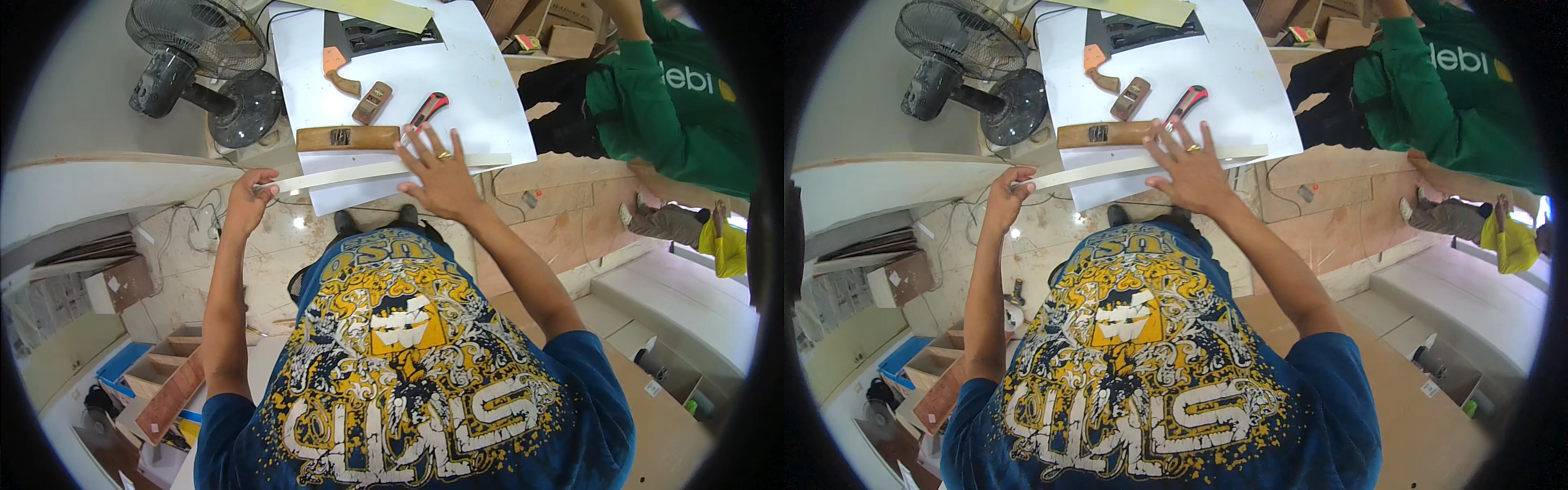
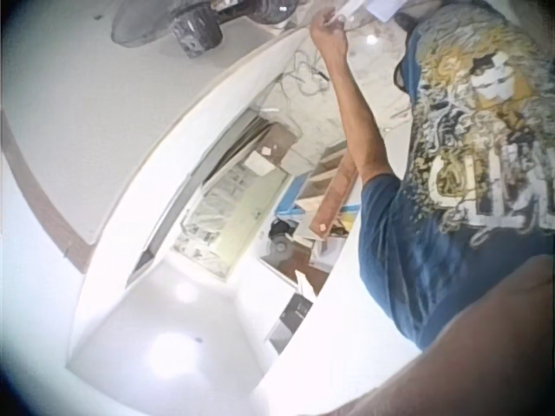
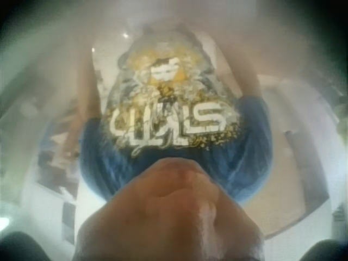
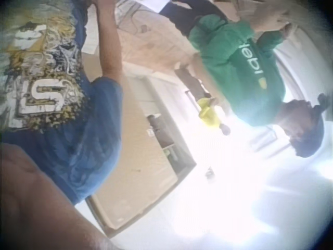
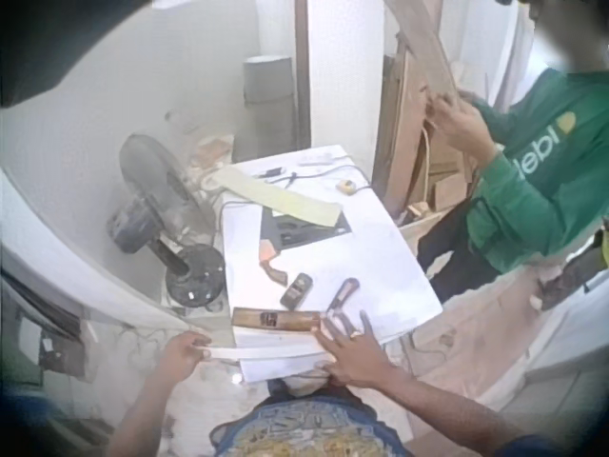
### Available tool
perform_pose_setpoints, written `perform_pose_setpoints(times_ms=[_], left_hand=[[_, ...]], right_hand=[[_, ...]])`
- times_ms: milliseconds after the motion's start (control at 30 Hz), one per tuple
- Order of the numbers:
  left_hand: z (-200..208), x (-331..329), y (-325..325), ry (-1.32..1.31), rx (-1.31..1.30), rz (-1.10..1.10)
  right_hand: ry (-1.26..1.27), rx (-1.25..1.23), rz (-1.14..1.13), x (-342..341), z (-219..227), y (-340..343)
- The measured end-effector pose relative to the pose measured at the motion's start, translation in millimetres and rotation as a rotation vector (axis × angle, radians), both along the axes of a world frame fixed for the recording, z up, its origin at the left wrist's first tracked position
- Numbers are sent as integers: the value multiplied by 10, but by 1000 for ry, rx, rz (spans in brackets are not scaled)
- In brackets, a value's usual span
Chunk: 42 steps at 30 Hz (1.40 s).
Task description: The person assembles a wooden cabinet by attaching a trim piece to a white panel using a hammer and utility knife. They then join the panel to a larger wooden structure with another worker.
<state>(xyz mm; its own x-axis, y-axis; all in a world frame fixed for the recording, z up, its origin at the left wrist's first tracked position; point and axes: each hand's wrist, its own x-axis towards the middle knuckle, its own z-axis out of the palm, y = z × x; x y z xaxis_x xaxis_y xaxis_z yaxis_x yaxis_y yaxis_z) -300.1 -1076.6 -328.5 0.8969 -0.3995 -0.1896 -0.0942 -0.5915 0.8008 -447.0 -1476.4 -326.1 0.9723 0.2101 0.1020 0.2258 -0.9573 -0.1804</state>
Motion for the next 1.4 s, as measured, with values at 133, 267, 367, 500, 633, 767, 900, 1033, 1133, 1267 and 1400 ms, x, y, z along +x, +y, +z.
perform_pose_setpoints(times_ms=[133, 267, 367, 500, 633, 767, 900, 1033, 1133, 1267, 1400], left_hand=[[140, 155, 18, -60, 92, -151], [193, 258, -285, -215, 252, -324], [205, 217, -747, -251, 431, -439], [192, 205, -1014, -439, 434, -511], [149, 80, -1000, -521, 598, -651], [115, -14, -1387, -566, 598, -672], [240, -297, -2438, -586, 613, -752], [217, -485, -2991, -618, 566, -789], [197, -576, -3281, -664, 521, -821], [195, -730, -3645, -686, 425, -847], [127, -868, -3938, -692, 363, -829]], right_hand=[[42, -168, -276, 9, -107, -515], [25, -147, -434, 37, -145, -836], [4, -64, -470, 52, -176, -830], [-38, 100, -535, 54, -171, -963], [-22, 252, -820, 61, -258, -1193], [-1, 599, -891, 53, -271, -1140], [62, 556, -857, 132, -203, -1174], [126, 715, -867, 136, -164, -1220], [139, 1046, -891, 74, -184, -1249], [151, 1448, -848, 31, -222, -1320], [179, 1621, -734, -12, -237, -1419]])
